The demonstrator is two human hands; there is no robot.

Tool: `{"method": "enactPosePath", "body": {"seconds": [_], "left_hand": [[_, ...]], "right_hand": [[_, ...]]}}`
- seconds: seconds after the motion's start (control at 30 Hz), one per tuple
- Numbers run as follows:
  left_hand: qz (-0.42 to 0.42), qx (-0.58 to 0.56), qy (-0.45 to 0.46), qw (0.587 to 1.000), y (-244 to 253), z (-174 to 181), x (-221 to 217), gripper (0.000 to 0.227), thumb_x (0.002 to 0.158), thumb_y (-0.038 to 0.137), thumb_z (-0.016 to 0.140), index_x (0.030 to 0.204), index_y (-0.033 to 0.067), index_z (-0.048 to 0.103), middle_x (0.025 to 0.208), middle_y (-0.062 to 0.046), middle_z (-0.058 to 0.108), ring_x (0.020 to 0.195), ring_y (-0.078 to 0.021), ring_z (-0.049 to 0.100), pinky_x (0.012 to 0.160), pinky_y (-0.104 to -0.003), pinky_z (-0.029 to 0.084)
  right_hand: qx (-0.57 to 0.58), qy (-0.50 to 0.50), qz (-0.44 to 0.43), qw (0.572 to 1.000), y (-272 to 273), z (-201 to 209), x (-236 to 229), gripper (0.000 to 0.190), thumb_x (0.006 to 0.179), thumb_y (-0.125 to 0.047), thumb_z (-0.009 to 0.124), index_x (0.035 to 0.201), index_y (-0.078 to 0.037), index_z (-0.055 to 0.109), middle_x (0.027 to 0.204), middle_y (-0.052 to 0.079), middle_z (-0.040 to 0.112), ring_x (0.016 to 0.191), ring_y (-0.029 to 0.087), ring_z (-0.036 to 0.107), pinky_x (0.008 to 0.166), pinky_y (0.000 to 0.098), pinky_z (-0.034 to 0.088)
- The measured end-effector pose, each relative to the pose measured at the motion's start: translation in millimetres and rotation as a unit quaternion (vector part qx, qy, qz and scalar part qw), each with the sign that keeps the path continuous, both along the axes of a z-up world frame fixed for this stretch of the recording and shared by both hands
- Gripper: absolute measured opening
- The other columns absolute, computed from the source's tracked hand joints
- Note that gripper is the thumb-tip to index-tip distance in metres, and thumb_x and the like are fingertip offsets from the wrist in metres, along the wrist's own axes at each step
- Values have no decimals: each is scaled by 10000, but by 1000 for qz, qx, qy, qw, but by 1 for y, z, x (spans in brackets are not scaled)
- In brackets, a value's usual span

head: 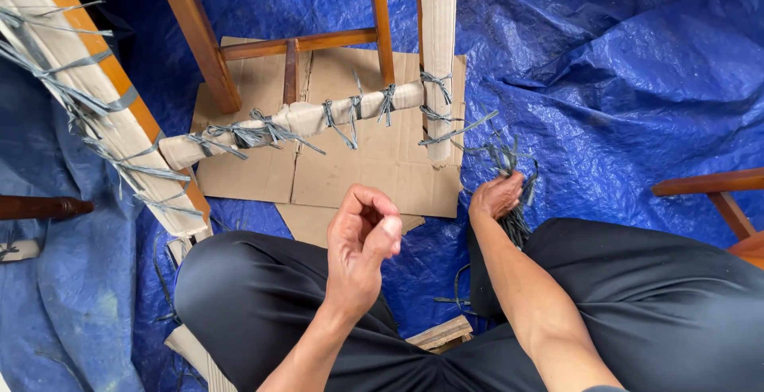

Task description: Tying and weaving strips of material onto a wooden chair frame.

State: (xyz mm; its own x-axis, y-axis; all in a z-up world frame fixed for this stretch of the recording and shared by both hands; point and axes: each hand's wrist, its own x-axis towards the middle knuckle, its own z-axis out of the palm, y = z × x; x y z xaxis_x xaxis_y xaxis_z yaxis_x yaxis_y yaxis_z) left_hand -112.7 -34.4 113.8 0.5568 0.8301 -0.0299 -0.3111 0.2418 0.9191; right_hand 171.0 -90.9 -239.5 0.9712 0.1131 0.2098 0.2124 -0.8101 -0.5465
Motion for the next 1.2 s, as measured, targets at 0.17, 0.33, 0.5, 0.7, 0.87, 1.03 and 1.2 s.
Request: {"method": "enactPosePath", "body": {"seconds": [0.17,0.33,0.5,0.7,0.87,1.03,1.2], "left_hand": [[13,-1,-8,1000,6,-18,10,128,1011,151,627,1047,66,538,812,11,549,703,-56,523,647,-219,457],[14,-14,-19,1000,5,-23,20,107,1020,130,624,1028,69,537,835,16,550,683,-42,508,605,-204,433],[13,-12,-18,1000,2,-30,27,103,1026,116,630,1033,67,539,839,19,549,685,-35,494,606,-201,428],[23,-7,-4,1000,2,-38,31,89,1025,89,630,1030,62,546,850,19,556,677,-32,486,598,-194,420],[25,-11,7,1000,1,-42,33,83,1026,75,627,1035,61,546,856,19,558,678,-29,484,593,-189,414],[23,-5,7,1000,1,-44,36,82,1031,72,629,1041,64,548,870,17,561,691,-26,490,605,-188,417],[32,-13,23,999,2,-45,37,91,1011,70,635,1026,63,546,884,26,565,677,-22,484,589,-189,416]], "right_hand": [[65,120,-22,990,32,-18,-6,170,992,-164,592,1128,-63,609,897,208,683,844,465,641,742,590,470],[330,281,76,898,67,-89,-3,176,986,-160,577,1025,4,628,826,112,686,687,208,642,638,443,538],[349,421,94,831,72,-30,-28,258,982,-246,602,1093,-16,638,822,82,697,678,171,626,659,368,492],[146,345,138,917,46,-40,-38,427,884,-365,733,1134,-28,652,1018,135,722,923,267,665,848,418,515],[63,161,81,982,6,-37,-52,249,857,-170,644,1056,-21,636,1084,220,620,1014,394,604,888,495,478],[45,102,76,991,-20,-24,-64,100,862,-80,616,956,-44,617,1036,189,612,1015,404,585,884,498,464],[80,153,222,960,-4,28,-88,112,967,-154,605,1031,-65,624,1010,153,655,948,362,644,844,478,512]]}}
